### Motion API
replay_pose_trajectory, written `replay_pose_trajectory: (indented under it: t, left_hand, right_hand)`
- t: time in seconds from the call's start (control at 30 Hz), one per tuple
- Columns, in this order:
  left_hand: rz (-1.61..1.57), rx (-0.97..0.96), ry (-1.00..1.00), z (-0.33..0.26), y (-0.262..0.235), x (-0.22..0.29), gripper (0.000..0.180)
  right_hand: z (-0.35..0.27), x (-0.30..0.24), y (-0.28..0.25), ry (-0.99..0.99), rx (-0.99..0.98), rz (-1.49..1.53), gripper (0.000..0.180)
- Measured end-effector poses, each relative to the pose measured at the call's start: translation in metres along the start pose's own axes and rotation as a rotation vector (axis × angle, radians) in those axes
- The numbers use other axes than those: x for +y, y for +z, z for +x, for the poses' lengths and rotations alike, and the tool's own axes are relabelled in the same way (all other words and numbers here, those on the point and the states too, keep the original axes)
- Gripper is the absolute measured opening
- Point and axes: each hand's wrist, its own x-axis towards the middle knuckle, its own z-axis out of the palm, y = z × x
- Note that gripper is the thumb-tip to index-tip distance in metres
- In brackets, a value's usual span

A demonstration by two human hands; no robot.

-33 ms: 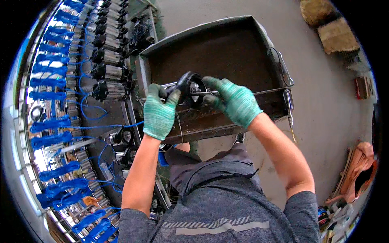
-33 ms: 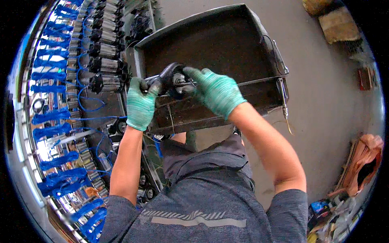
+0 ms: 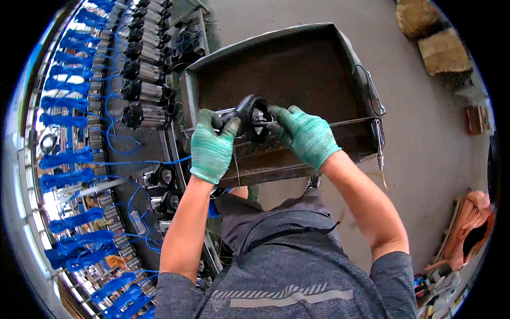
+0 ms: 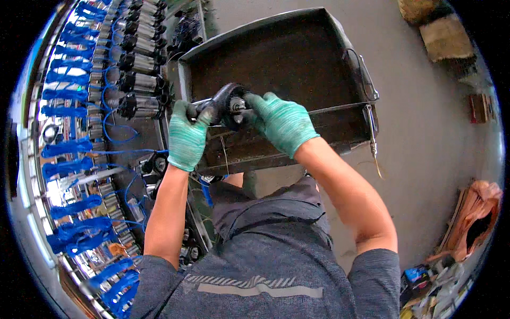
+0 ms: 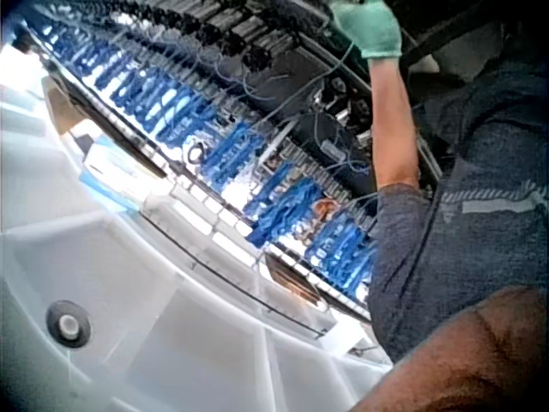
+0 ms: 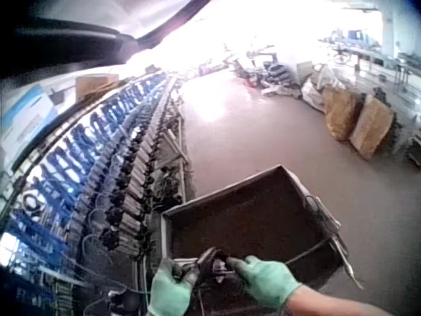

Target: The person repeatedly picks up cylindrical pumps from a rack, connects a blue hose, and submerges them in a water-filled tray to test for leaks or operation. After testing, the person removes the hose and places the pump back on the rack.

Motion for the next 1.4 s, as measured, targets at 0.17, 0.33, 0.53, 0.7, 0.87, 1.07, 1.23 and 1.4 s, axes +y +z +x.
replay_pose_trajectory:
  t: [0.17, 0.33, 0.53, 0.7, 0.87, 1.07, 1.23, 1.4]
  left_hand:
    - [0.011, -0.002, -0.046, -0.040, 0.008, 0.010, 0.035]
    - [-0.087, -0.106, -0.149, -0.070, 0.034, 0.026, 0.038]
    - [-0.028, -0.250, -0.248, -0.098, 0.068, 0.025, 0.039]
    - [-0.062, -0.260, -0.289, -0.112, 0.090, 0.012, 0.040]
    - [-0.277, -0.232, -0.269, -0.120, 0.095, -0.009, 0.032]
    - [-0.041, -0.075, 0.040, -0.131, 0.054, -0.076, 0.032]
    - [0.500, 0.176, -0.252, -0.135, -0.040, -0.195, 0.029]
    - [-0.193, -0.296, -0.501, -0.128, -0.064, -0.253, 0.045]
  right_hand:
    - [-0.023, 0.015, 0.029, -0.017, -0.001, 0.188, 0.022]
    - [-0.060, 0.045, 0.042, 0.094, -0.089, 0.345, 0.017]
    - [-0.104, 0.080, 0.066, 0.182, -0.182, 0.537, 0.021]
    - [-0.116, 0.106, 0.087, 0.227, -0.219, 0.594, 0.024]
    - [-0.112, 0.113, 0.089, 0.235, -0.267, 0.590, 0.026]
    - [-0.109, 0.110, 0.082, 0.289, -0.358, 0.547, 0.025]
    - [-0.106, 0.102, 0.075, 0.298, -0.388, 0.449, 0.022]
    - [-0.094, 0.094, 0.060, 0.345, -0.562, 0.382, 0.022]
